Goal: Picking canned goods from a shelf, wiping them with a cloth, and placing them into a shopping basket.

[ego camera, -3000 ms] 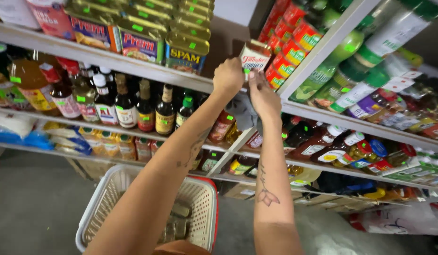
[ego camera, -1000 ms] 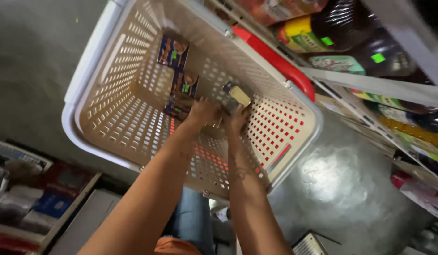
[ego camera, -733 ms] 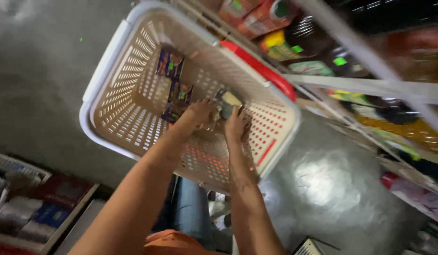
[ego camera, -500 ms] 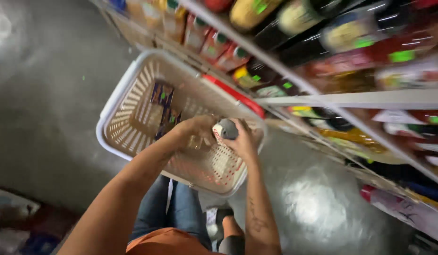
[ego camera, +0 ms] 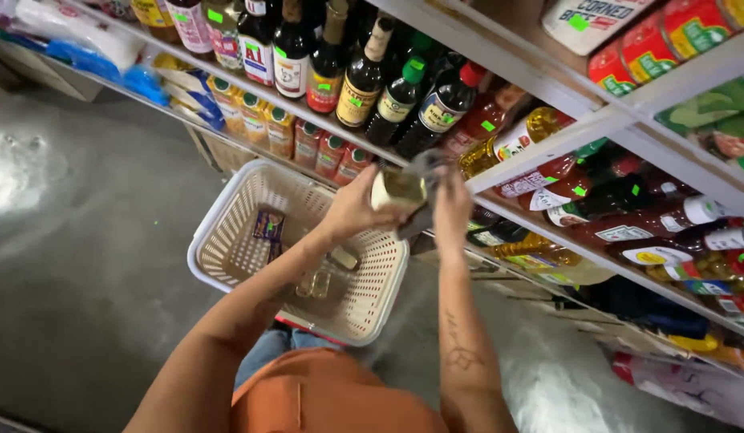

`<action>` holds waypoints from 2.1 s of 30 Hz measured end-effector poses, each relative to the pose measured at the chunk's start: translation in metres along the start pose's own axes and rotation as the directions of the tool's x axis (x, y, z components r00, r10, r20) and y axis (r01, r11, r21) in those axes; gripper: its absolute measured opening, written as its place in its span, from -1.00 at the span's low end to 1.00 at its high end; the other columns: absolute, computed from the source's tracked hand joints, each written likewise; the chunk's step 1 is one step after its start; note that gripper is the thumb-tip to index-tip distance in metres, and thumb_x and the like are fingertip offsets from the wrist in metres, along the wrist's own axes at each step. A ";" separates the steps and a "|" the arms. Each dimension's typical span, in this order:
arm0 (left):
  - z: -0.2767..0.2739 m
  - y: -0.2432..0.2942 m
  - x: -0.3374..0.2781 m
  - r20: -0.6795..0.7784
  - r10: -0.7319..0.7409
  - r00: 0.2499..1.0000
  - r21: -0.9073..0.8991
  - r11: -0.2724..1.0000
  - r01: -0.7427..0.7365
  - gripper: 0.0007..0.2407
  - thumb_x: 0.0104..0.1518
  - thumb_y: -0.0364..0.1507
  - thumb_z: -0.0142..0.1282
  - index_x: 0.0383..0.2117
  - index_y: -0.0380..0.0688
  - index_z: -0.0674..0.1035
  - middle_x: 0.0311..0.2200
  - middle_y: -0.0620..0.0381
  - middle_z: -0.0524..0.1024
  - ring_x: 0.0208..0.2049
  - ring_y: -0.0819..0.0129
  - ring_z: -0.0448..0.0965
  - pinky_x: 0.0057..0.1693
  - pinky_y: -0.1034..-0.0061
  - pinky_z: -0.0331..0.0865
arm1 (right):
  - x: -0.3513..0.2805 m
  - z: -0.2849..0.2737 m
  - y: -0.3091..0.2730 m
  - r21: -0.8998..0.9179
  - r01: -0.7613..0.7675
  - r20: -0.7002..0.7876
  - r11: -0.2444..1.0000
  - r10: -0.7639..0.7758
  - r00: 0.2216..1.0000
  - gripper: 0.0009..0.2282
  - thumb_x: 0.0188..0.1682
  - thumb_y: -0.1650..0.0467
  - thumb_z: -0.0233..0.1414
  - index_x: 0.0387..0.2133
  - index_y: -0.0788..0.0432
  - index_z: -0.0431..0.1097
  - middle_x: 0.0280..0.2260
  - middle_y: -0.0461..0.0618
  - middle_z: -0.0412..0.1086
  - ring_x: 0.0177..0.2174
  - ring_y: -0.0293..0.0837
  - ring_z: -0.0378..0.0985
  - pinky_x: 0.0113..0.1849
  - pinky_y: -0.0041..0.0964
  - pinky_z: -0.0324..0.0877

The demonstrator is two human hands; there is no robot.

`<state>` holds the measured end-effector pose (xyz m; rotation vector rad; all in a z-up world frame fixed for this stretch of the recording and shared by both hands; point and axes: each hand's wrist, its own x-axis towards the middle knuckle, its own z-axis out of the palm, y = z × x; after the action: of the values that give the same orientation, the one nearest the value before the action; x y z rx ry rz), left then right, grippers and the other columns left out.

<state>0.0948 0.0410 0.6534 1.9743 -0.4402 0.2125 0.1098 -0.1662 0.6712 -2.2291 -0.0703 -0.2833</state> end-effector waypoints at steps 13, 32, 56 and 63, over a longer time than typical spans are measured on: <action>0.013 0.055 0.043 0.353 -0.307 0.884 -0.936 -0.119 0.332 -0.49 0.23 0.00 -0.02 0.13 -0.09 0.49 0.03 0.11 0.56 -0.02 0.30 0.61 0.13 0.28 0.48 | -0.012 0.017 -0.060 -0.223 0.477 -0.460 0.850 -0.523 0.718 -0.65 0.18 0.37 -0.14 0.20 0.20 0.30 0.30 0.16 0.17 0.35 0.16 0.03 0.35 -0.02 -0.06; -0.046 0.068 0.034 -0.184 0.199 0.963 -0.096 0.971 -0.219 -0.36 -0.03 -0.20 0.42 0.12 -0.21 0.33 -0.09 -0.13 0.52 -0.07 -0.02 0.57 0.02 0.15 0.43 | 0.032 -0.019 -0.026 0.200 -0.007 -0.275 0.980 0.063 0.959 -0.72 0.15 0.33 -0.02 -0.15 0.36 0.48 -0.23 0.13 0.50 -0.24 -0.03 0.48 -0.14 -0.19 0.34; -0.002 0.087 0.065 0.299 -0.150 0.943 -0.933 -0.254 0.255 -0.56 0.22 -0.08 0.03 0.09 -0.09 0.46 -0.10 0.07 0.62 -0.09 0.27 0.66 0.08 0.30 0.56 | -0.017 0.020 -0.109 0.491 0.439 -0.683 0.753 0.020 0.730 -0.35 0.20 0.38 -0.04 0.39 0.22 -0.38 0.34 -0.02 -0.02 0.28 -0.08 0.10 0.27 -0.15 0.02; -0.027 0.086 0.061 0.071 -0.086 0.994 -0.951 0.294 0.093 -0.53 0.09 -0.42 0.32 0.08 -0.20 0.34 -0.11 0.00 0.56 -0.10 0.21 0.61 0.03 0.14 0.53 | -0.012 -0.046 -0.118 0.700 0.488 -0.608 0.522 0.078 0.790 -0.59 0.11 0.40 0.13 0.18 0.28 0.23 0.14 0.22 0.28 0.08 0.12 0.38 0.15 0.18 0.33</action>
<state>0.1176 0.0203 0.7578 0.7475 -0.3212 -0.1424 0.0721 -0.1275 0.7864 -1.0645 -0.1291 -0.8701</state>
